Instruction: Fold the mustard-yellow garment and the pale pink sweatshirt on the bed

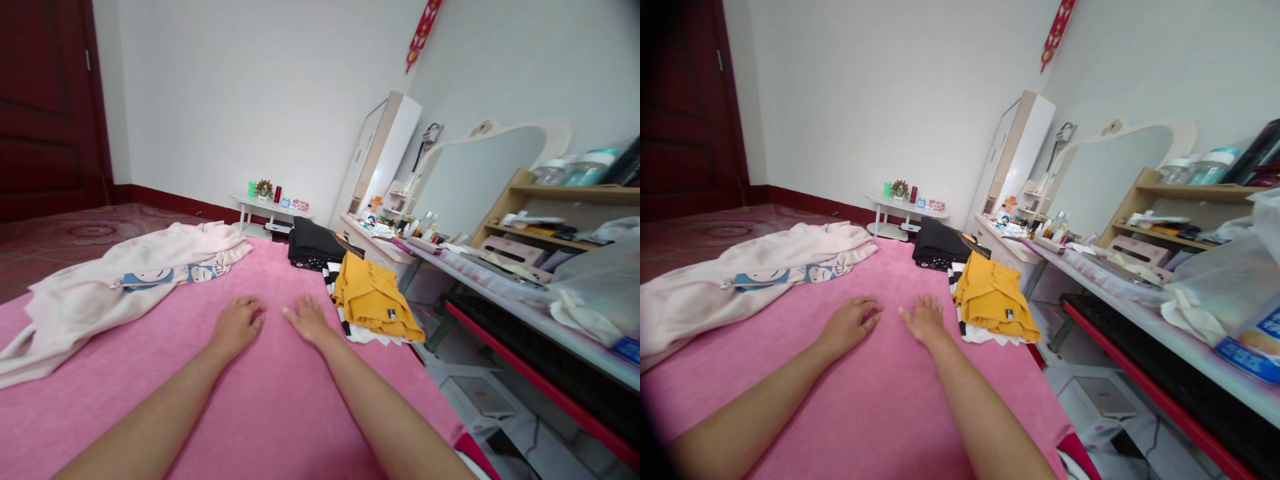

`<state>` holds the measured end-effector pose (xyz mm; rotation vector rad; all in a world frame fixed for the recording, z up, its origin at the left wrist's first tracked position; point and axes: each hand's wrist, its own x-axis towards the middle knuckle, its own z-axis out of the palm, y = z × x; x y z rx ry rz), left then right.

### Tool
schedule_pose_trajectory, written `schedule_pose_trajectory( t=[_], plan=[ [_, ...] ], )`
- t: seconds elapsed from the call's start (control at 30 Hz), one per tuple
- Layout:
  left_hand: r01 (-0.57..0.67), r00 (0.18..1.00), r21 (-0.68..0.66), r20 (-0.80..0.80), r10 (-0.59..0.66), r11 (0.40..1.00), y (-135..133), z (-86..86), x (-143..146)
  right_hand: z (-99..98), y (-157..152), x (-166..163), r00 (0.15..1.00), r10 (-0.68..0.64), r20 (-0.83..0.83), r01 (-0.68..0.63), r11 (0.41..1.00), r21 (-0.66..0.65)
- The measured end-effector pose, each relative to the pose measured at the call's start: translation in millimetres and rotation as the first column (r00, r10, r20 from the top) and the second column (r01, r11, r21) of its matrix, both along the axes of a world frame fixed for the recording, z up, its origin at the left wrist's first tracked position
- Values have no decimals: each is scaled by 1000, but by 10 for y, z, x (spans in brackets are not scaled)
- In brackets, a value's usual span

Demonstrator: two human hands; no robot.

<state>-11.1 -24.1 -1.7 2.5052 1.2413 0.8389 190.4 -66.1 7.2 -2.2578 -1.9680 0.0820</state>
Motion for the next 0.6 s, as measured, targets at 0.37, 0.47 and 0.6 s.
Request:
schedule_pose_trajectory(
  t=[0.37, 0.47, 0.6],
  plan=[
    [91, 996, 36, -17, -90, 995, -55, -17, -78, -104, -94, -466, 996, 77, -35, -70, 981, 182],
    [75, 994, 63, -84, -69, 995, 101, 136, -309, -108, -73, -465, 996, 85, -30, -78, 979, 189],
    [-231, 918, 296, -249, 309, 927, 562, 444, -1026, -95, -98, -496, 996, 82, -37, -74, 979, 189]
  ],
)
